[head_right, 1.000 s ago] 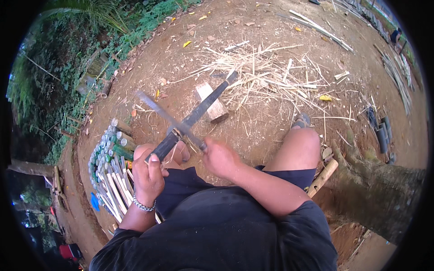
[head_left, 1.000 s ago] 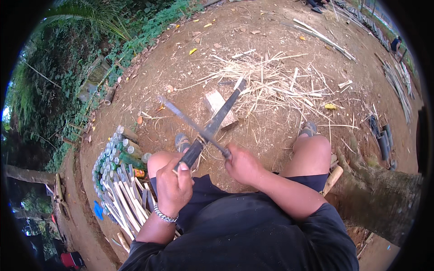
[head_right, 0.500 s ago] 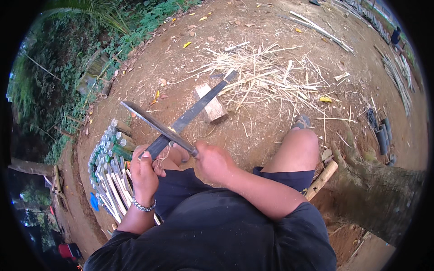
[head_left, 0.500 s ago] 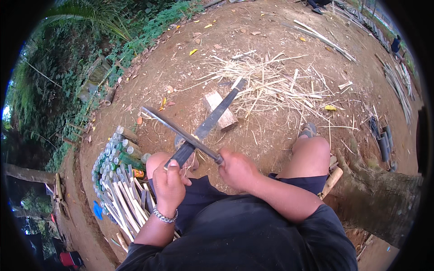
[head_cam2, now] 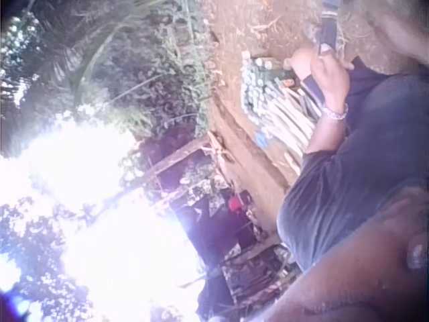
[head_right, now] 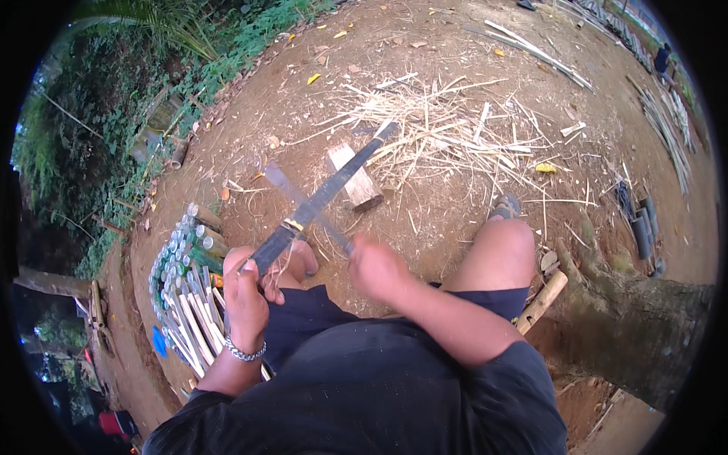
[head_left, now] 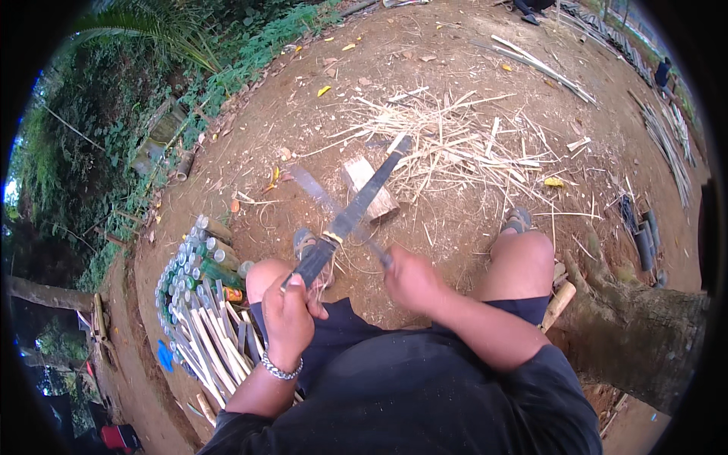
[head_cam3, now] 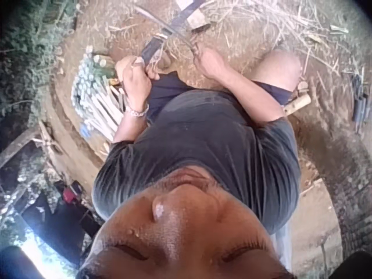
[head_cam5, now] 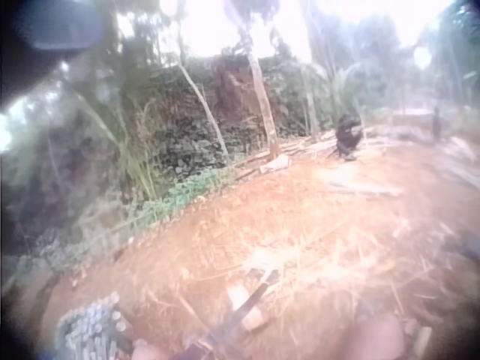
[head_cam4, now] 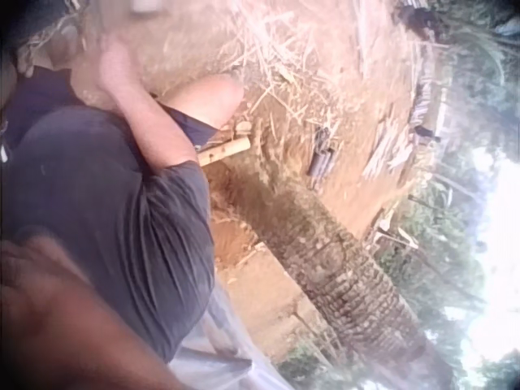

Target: The person shaves a long bamboo strip using a machete to refine its surface and thickness.

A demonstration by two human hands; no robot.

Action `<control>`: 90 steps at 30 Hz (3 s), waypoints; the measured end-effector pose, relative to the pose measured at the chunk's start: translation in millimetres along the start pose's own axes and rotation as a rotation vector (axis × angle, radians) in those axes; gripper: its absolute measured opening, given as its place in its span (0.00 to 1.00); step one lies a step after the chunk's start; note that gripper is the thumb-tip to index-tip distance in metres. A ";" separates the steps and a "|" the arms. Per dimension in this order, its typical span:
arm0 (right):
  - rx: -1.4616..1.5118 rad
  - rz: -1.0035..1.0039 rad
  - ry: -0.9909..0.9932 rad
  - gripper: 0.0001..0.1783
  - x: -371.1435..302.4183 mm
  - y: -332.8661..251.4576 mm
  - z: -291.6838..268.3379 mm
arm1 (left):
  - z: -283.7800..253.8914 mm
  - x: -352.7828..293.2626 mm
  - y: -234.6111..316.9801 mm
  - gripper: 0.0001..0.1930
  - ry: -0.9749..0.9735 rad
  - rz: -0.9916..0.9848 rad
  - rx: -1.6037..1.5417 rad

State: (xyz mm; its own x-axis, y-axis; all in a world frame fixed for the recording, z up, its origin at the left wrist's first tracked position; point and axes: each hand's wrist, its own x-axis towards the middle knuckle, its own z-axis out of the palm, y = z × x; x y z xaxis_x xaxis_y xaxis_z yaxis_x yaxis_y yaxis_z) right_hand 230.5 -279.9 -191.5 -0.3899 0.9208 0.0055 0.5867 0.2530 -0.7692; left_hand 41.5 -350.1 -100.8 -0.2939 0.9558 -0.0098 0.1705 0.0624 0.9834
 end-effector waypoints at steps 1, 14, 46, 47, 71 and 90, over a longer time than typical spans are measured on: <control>0.015 -0.100 -0.029 0.10 -11.0 -16.1 -0.7 | -2.0 -2.4 -1.0 0.19 0.012 0.010 0.025; -0.038 0.141 -0.146 0.08 2.5 -0.1 -13.0 | 5.4 -10.9 4.1 0.21 -0.083 0.139 0.347; 0.155 0.367 0.226 0.09 14.5 65.7 -43.1 | -51.4 13.7 60.4 0.24 0.313 0.552 0.403; 0.238 0.422 0.196 0.09 15.6 63.0 -43.0 | -61.6 27.7 64.2 0.23 0.266 0.620 0.561; 0.173 0.449 0.039 0.13 159.8 142.9 45.7 | -24.2 181.4 72.3 0.23 -0.248 0.908 -0.680; 0.131 0.455 -0.027 0.19 255.0 197.7 53.8 | -31.0 202.4 71.5 0.21 -0.070 0.887 -0.633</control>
State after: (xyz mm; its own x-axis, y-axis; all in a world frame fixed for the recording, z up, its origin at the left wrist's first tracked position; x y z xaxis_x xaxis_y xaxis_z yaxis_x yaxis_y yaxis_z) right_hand 208.9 -11.0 -376.6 -0.1337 0.9209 -0.3661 0.6082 -0.2154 -0.7640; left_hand -35.0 -161.1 -26.8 -0.2474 0.6036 0.7579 -0.2258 -0.7966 0.5608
